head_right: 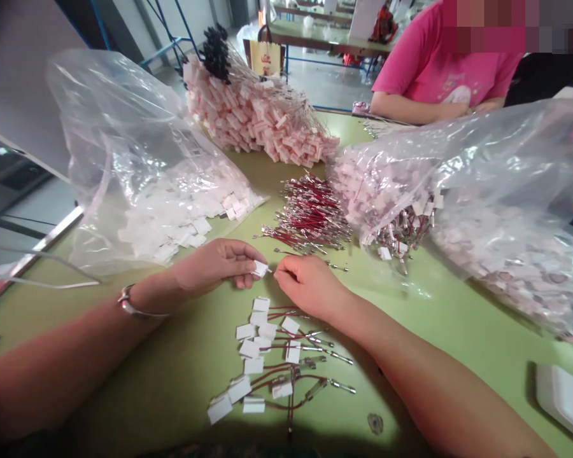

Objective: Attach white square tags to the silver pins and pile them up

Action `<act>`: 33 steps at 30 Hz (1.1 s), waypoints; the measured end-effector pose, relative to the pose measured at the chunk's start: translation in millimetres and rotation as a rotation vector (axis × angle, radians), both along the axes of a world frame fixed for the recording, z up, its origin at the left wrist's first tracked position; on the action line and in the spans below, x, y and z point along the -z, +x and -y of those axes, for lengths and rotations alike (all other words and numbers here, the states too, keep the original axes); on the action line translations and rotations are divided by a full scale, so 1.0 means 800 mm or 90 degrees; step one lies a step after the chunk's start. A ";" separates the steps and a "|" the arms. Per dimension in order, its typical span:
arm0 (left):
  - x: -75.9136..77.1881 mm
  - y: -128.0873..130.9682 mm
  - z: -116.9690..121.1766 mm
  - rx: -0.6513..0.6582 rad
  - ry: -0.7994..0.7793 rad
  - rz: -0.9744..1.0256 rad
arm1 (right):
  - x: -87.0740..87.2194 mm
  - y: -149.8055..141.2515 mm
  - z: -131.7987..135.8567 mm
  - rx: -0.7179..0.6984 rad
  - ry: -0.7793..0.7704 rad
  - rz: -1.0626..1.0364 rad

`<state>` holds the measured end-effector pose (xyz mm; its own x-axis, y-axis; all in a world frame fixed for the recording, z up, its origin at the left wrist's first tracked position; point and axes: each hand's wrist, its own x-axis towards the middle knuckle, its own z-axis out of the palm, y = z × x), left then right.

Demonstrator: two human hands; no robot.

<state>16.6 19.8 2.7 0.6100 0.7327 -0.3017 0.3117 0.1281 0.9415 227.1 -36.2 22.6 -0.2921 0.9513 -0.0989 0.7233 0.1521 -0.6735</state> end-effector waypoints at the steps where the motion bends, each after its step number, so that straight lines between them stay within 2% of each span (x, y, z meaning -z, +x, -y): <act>1: -0.001 0.002 0.002 0.006 0.014 -0.006 | 0.000 -0.002 0.001 -0.005 0.004 0.012; 8: 0.006 0.010 0.010 0.024 0.052 -0.004 | 0.005 -0.007 0.009 -0.021 0.047 0.055; 14: 0.007 0.013 0.015 0.032 0.119 -0.064 | 0.006 -0.011 0.016 -0.079 0.043 0.239; 18: 0.005 0.013 0.014 0.069 0.089 -0.042 | 0.006 -0.014 0.017 -0.086 0.073 0.191; 22: -0.012 0.013 0.014 0.106 0.125 -0.088 | 0.005 -0.012 0.012 -0.064 0.053 0.131; 25: -0.029 0.001 -0.002 0.074 0.328 -0.192 | 0.000 -0.011 0.012 -0.059 0.020 0.068; 27: -0.033 -0.017 -0.025 -0.054 0.502 -0.338 | -0.003 -0.009 0.014 -0.094 -0.015 0.042; 28: -0.033 -0.028 -0.038 -0.101 0.550 -0.441 | -0.003 -0.008 0.015 -0.120 -0.027 0.034; 29: -0.030 -0.040 -0.051 -0.134 0.582 -0.534 | -0.003 -0.007 0.015 -0.139 -0.028 0.033; 30: -0.027 -0.052 -0.062 -0.160 0.593 -0.568 | -0.002 -0.006 0.014 -0.146 -0.015 0.039; 33: -0.015 -0.079 -0.084 -0.179 0.565 -0.680 | 0.005 0.000 0.004 -0.084 0.081 0.138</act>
<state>-46.3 87.1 14.7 0.1888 0.9769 0.1005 0.9779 -0.1963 0.0712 227.3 -39.1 18.5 -0.3991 0.9153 -0.0549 0.8166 0.3276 -0.4753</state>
